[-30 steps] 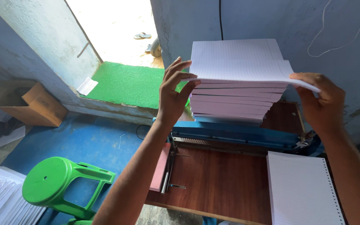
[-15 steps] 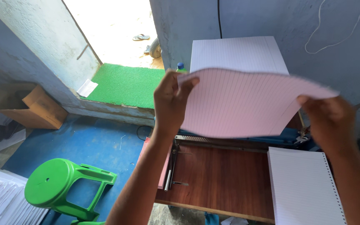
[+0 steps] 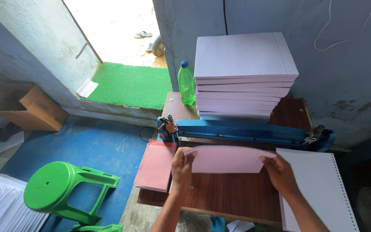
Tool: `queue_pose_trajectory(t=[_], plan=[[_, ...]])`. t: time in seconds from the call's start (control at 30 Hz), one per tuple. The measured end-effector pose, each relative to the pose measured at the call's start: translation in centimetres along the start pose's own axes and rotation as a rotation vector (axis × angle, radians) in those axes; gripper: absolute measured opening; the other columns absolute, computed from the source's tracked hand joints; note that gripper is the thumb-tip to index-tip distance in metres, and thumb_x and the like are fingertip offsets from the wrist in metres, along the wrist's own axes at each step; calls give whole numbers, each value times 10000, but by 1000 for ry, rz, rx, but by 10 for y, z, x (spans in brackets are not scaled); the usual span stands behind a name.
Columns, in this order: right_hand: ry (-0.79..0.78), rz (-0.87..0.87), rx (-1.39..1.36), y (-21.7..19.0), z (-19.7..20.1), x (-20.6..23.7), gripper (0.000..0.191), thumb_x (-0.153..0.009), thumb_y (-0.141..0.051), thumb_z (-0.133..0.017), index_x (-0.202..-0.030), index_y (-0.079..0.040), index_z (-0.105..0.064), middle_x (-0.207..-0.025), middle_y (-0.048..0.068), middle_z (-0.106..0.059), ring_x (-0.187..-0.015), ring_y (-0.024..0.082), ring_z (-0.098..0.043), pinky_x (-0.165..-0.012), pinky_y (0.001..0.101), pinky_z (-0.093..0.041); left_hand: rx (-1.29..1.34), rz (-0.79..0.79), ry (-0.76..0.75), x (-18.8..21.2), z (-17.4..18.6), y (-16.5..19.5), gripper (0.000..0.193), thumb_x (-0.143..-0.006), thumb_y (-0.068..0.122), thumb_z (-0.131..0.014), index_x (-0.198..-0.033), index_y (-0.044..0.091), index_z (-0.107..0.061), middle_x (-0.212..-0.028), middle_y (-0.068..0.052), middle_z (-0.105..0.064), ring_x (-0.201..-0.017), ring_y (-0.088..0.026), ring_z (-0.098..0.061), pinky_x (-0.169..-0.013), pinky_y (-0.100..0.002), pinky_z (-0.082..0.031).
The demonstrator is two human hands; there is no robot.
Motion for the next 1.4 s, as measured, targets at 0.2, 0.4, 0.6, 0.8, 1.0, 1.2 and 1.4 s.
queue_pose_trajectory(t=[0.2, 0.4, 0.6, 0.8, 1.0, 1.2, 1.4], plan=[[-34, -11, -139, 27, -16, 2, 366, -967, -332, -635, -1214, -67, -685, -1086, 119, -767, -1062, 186, -685, -953, 353, -489, 3, 91, -70, 17, 13, -20, 50, -1018, 38, -619, -1066, 48, -627, -891, 15, -604, -833, -56, -530, -734, -214, -444], [-41, 152, -358, 27, -21, 0, 396, -897, -166, -600, -1287, -94, -607, -1111, 55, -685, -1081, 162, -631, -964, 321, -477, -11, 109, -34, 21, 7, -14, 222, -994, 41, -567, -1210, 67, -612, -1024, -24, -651, -966, -89, -603, -861, -235, -494], [63, 162, -147, 38, -26, -9, 330, -1016, -160, -577, -1317, -84, -691, -866, 104, -541, -807, 188, -488, -817, 315, -414, 33, 170, -14, 21, 0, -13, 164, -1033, 68, -510, -1151, 68, -622, -979, -15, -628, -907, -91, -577, -802, -252, -489], [86, 262, -166, 40, -34, -14, 246, -1014, -188, -521, -1208, -78, -624, -943, 49, -642, -857, 134, -563, -847, 296, -449, 46, 150, 3, 19, -2, -19, 143, -1035, 29, -490, -1088, 74, -615, -939, -3, -591, -863, -79, -529, -766, -243, -456], [73, 267, -186, 40, -33, -20, 244, -1025, -216, -517, -1192, -61, -602, -975, 71, -650, -889, 147, -585, -846, 312, -474, 18, 124, -2, 14, 1, -22, 170, -1024, -14, -463, -1058, 78, -602, -918, -1, -584, -842, -82, -522, -759, -243, -463], [103, 196, -103, 42, -35, -18, 263, -1033, -228, -539, -1227, -66, -608, -967, 81, -636, -881, 170, -564, -838, 327, -462, 30, 116, 18, 17, -2, -28, 152, -1025, -14, -483, -1078, 70, -598, -930, 10, -583, -861, -71, -528, -779, -228, -467], [135, 178, -180, 19, -17, -7, 273, -989, -231, -658, -1181, -38, -677, -956, 84, -675, -882, 148, -616, -805, 295, -478, 49, 96, -10, 15, 2, -32, 138, -1025, -17, -502, -1058, 61, -610, -913, 20, -559, -844, -65, -504, -768, -219, -447]])
Point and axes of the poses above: each hand's wrist, its own x-axis away from the middle knuckle, its own z-axis out of the back of the hand, y = z × x, the point moved 2 cm from there along -x, towards the middle knuckle
